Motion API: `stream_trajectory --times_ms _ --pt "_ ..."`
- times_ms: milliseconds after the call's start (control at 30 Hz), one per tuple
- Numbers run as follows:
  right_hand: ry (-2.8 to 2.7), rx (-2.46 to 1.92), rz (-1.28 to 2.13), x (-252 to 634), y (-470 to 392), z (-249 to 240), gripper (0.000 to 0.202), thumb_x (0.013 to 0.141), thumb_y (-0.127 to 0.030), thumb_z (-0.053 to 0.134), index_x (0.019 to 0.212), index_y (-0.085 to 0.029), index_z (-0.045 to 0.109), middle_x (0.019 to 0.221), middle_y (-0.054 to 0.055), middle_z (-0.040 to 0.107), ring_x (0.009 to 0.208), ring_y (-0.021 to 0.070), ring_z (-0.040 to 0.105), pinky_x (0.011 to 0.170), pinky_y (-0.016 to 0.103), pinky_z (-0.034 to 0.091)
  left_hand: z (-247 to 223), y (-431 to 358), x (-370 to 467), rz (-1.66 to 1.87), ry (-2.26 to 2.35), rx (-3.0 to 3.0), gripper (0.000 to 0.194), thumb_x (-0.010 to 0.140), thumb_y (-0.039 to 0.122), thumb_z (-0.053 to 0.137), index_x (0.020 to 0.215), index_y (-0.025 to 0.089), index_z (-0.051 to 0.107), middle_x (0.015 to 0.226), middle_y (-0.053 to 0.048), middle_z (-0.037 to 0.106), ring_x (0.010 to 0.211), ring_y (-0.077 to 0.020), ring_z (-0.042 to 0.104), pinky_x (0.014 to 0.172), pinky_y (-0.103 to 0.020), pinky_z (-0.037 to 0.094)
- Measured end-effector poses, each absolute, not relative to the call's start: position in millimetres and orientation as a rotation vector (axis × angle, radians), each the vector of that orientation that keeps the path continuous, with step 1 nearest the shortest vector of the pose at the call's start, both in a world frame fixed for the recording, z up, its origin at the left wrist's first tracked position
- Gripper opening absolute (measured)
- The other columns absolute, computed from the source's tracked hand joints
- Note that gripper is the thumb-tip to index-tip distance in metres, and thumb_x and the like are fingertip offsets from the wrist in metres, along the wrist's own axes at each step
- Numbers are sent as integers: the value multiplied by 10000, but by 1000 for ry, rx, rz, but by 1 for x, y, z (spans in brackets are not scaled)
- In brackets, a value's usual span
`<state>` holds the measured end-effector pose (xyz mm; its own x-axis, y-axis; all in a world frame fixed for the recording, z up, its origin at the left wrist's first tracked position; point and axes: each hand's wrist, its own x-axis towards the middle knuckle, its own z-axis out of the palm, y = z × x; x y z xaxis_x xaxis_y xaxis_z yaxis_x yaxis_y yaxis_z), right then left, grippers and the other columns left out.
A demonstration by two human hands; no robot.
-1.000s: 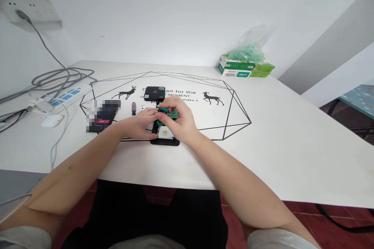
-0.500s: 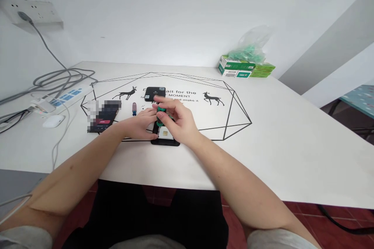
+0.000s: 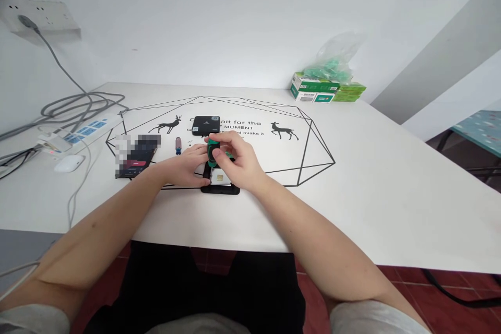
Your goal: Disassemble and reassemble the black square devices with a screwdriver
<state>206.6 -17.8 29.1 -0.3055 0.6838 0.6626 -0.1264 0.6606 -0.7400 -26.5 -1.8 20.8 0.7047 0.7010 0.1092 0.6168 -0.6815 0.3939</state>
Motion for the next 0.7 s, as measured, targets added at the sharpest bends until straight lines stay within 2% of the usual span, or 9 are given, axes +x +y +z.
stream_trajectory --times_ms 233,433,500,567,700 --pt "-1788 -461 810 210 -18 32 255 1064 -475 647 1274 -332 620 1116 57 720 1004 217 729 794 401 644 21 -2 -27 286 1006 2589 707 890 470 782 1540 257 602 1622 -149 542 1576 -425 387 1298 -613 329" --pt "-1799 -534 757 214 -17 35 267 1032 -434 674 1258 -319 588 1166 62 729 1001 217 722 807 402 606 26 0 -32 245 1105 2613 729 915 478 775 1583 270 571 1664 -121 520 1578 -395 395 1298 -563 345" --pt "-1768 -633 742 215 -14 36 348 988 -406 719 1292 -317 574 1134 55 744 968 217 714 780 398 589 30 4 -36 256 1314 2639 664 969 449 716 1586 252 567 1653 -125 542 1549 -386 439 1274 -561 372" --pt "-1694 -721 751 215 -10 37 423 959 -396 734 1339 -318 564 1098 47 753 918 213 697 773 404 584 34 8 -40 265 1691 2597 534 1033 355 609 1540 185 604 1569 -166 613 1477 -393 514 1213 -567 430" --pt "-1513 -803 806 211 -2 32 392 954 -436 708 1299 -303 580 1142 59 763 871 199 678 778 404 601 38 14 -44 225 2309 2303 393 1053 191 457 1344 117 711 1345 -215 718 1286 -402 629 1022 -531 544"
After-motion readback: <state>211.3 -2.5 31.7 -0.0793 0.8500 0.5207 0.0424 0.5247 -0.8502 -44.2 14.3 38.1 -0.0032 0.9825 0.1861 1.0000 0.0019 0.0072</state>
